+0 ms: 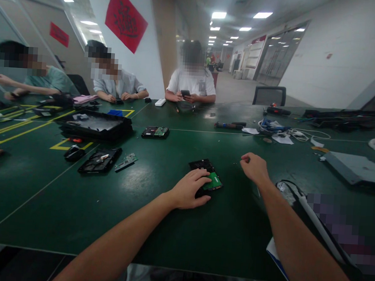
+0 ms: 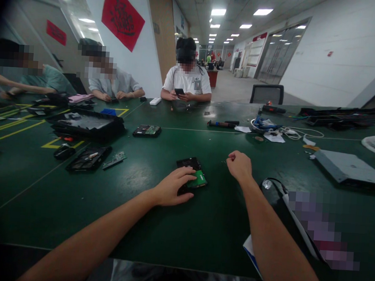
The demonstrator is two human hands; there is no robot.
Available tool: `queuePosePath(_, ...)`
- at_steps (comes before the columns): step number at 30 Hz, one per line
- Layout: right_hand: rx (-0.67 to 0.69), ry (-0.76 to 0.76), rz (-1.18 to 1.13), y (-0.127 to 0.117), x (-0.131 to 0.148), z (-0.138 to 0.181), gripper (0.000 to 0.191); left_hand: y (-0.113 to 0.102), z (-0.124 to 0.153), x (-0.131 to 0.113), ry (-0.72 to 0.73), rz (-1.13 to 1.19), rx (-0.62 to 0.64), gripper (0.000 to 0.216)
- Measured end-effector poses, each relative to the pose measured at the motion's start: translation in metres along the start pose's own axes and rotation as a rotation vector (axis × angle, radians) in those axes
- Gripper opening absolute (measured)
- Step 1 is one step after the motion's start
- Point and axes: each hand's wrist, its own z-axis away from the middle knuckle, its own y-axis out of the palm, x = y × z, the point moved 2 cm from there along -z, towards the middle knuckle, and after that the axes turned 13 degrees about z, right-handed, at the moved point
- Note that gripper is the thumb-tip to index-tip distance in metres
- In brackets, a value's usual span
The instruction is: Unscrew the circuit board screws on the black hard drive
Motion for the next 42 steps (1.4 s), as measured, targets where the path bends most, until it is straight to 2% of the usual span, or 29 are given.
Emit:
queuePosePath(5, 0.013, -0.317, -0.098, -0.009, 0.039, 0.016, 0.017, 0.003, -0.002, 0.011, -0.064, -0.06, -0.127, 0.063)
queuePosePath(10, 0.091, -0.465, -0.3, -0.012, 0.067, 0.034, 0.014, 0.003, -0.002, 0.017, -0.039, -0.091, -0.085, 0.064)
queuePosePath(16, 0.395, -0.349, -0.561, -0.001, 0.073, 0.042, 0.024, 0.002, -0.003, 0.018, -0.024, -0.104, -0.079, 0.06)
queuePosePath(22, 0.534, -0.276, -0.698, 0.008, 0.067, 0.041, 0.026, 0.002, -0.004, 0.019, -0.012, -0.1, -0.067, 0.06)
queuePosePath(28, 0.591, -0.238, -0.701, 0.012, 0.064, 0.038, 0.029, 0.002, -0.005, 0.014, -0.023, -0.124, -0.076, 0.057)
queuePosePath(36, 0.544, -0.234, -0.647, 0.013, 0.067, 0.039, 0.024, 0.008, -0.005, 0.009, -0.05, -0.163, -0.097, 0.056)
queuePosePath(42, 0.575, -0.216, -0.676, 0.007, 0.066, 0.04, 0.026, 0.01, -0.004, 0.002, -0.125, -0.215, -0.133, 0.061)
